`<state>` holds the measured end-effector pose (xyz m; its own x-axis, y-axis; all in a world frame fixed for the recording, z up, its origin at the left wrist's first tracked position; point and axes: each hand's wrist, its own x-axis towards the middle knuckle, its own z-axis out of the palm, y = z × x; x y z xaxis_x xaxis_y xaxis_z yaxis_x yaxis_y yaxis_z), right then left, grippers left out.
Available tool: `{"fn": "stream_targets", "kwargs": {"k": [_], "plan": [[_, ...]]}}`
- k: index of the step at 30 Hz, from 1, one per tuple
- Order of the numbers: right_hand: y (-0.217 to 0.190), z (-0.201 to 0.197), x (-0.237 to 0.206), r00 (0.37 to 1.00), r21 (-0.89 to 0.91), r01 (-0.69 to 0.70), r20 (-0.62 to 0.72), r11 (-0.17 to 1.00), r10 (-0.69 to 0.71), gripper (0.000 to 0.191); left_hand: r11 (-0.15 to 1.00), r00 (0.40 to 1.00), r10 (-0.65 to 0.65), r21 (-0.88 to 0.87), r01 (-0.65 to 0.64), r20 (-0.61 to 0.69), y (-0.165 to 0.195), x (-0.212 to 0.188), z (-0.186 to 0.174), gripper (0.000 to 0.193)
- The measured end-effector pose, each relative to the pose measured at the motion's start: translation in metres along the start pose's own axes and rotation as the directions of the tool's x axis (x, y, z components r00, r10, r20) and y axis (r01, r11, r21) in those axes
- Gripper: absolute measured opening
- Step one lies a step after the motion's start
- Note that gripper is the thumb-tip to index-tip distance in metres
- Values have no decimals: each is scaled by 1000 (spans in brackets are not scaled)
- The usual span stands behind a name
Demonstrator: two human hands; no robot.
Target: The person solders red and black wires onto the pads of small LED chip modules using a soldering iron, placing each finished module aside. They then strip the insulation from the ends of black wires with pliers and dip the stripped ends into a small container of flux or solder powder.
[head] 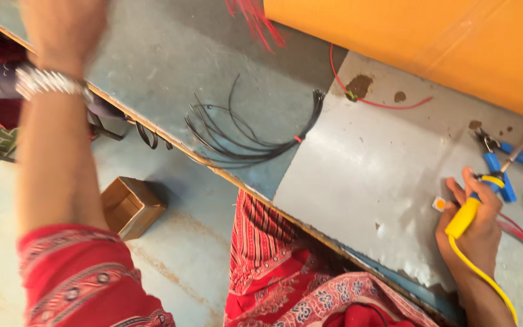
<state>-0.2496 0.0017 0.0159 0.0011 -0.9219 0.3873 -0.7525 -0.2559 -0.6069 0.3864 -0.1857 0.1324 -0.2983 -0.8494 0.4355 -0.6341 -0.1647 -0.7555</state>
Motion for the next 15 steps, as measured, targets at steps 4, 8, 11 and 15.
{"fn": "stream_targets", "kwargs": {"k": [4,8,11,15], "plan": [[12,-1,-12,997,39,-77,-11,996,77,57,923,999,32,-384,-26,9,42,-36,23,28],[39,-4,-26,997,82,-65,-47,995,69,54,960,994,37,-280,-7,103,46,-35,55,20],[61,-4,-35,993,134,-88,-69,987,98,49,971,956,-189,-104,217,224,44,-3,71,19],[74,-1,-38,992,35,-1,-126,999,6,48,758,690,-491,-130,639,532,59,20,78,30]]}}
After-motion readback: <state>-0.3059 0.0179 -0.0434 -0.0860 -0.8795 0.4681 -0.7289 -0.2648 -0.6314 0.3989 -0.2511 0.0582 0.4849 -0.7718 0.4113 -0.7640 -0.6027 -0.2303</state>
